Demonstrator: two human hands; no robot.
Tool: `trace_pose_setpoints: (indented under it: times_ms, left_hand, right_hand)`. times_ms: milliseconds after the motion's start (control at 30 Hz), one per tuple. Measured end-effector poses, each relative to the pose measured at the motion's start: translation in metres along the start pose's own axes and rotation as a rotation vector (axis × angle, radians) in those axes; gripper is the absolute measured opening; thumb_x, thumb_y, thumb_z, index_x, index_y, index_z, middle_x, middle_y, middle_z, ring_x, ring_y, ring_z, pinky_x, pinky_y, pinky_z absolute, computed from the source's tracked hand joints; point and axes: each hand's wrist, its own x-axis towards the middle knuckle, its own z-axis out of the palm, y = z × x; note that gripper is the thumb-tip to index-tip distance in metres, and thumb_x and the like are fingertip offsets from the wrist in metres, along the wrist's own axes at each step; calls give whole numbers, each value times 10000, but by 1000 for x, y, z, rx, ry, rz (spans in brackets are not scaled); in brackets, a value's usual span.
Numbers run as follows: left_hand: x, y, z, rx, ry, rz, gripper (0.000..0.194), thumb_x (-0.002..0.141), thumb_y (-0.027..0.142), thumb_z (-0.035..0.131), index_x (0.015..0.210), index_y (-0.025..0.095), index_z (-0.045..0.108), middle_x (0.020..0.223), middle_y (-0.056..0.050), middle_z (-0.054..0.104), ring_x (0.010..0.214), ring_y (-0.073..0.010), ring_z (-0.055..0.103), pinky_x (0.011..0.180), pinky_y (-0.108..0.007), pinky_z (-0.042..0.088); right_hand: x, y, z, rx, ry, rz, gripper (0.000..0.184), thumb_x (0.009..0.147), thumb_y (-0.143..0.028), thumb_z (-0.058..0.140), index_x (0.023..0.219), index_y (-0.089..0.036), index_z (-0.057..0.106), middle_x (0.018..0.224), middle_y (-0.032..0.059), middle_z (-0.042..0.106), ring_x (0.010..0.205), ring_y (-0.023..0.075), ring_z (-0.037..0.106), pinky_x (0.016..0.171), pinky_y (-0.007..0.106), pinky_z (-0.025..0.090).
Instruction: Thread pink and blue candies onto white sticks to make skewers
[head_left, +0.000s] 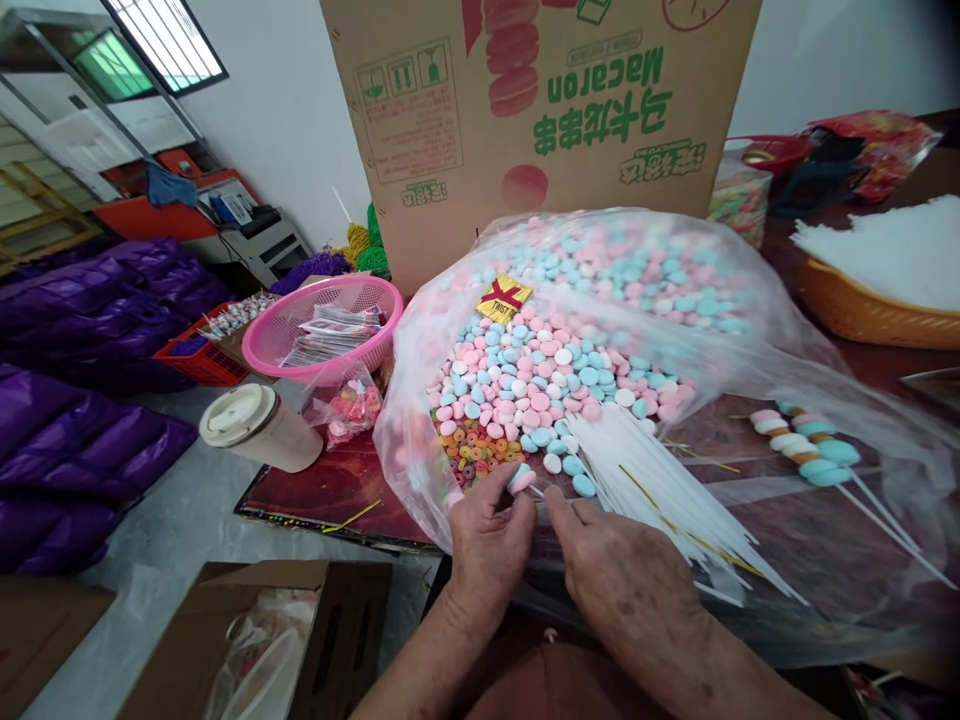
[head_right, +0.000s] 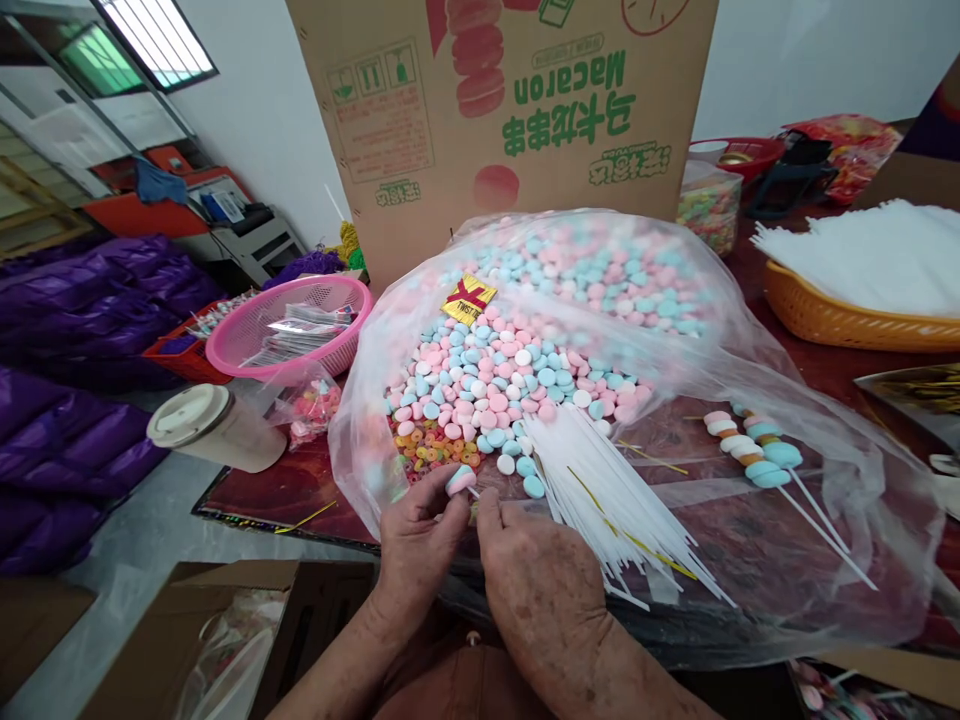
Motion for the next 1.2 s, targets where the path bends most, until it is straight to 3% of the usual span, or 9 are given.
trace_pose_setpoints:
  times_ms: [267,367,533,633,767,900,1000,1100,1200]
  left_hand:
    - [2,-15,3,-25,-53,-118,213,667,193,623,863,219,701,766,-10,693,694,-170,597,689,-269,468]
    - [-1,-16,3,60,-54,-38,232,673,177,605,879,228,697,787,-16,687,698,-174,588,698,-272,452]
    - [0,-3,-6,129,-277,33,322,700,225,604,1015,266,659,777,-27,674,695,-187,558,716,-277,423]
    - [23,1,-16,325,-141,51,335,701,269,613,1035,270,641,838,-38,653,798,-214,549,773,-298,404]
    - [47,-4,-14,821,-300,115,185,770,250,503,809,219,682,884,-92,621,785,-242,551,732,-338,406]
    - [49,-7,-10,929,-368,153,224,801,222,445,818,211,668,914,-89,605,798,-224,567,709,-313,415]
    - [48,-7,-12,969,-382,172,209,788,206,457,814,210,663,918,-84,599,801,-216,568,695,-308,418]
    - [47,-6,-16,799,-347,124,134,739,191,520,701,189,649,843,-75,611,761,-204,567,690,-315,430]
    - [45,-5,-18,233,-286,-109,94,686,262,609,713,174,630,682,-36,621,637,-170,570,593,-285,463]
  right_hand:
    - [6,9,18,165,-168,42,303,807,-53,399,999,-182,595,833,78,669,742,209,646,551,264,417]
    - [2,13,26,204,-213,85,298,800,-41,381,933,-175,611,845,78,663,780,210,634,599,268,419]
    - [2,30,39,406,-88,109,283,823,-84,344,923,-150,600,805,74,656,745,183,616,633,257,413]
    - [1,48,39,464,40,144,271,845,-166,320,834,-163,591,754,73,644,709,183,593,629,269,402]
    - [-5,52,30,520,-40,127,305,876,-261,289,728,-195,547,656,40,621,588,164,549,546,263,354]
    - [-7,44,28,502,-112,126,294,872,-241,283,734,-194,538,621,31,604,547,162,527,518,264,319]
    - [-6,44,32,518,-71,70,289,856,-193,287,717,-183,540,662,47,603,598,162,545,551,261,336]
    - [-4,45,33,485,-46,101,307,865,-188,276,723,-174,548,688,62,601,642,176,556,582,274,341]
    - [-5,43,29,471,-129,124,294,875,-195,288,757,-176,557,693,54,611,642,182,561,576,280,328]
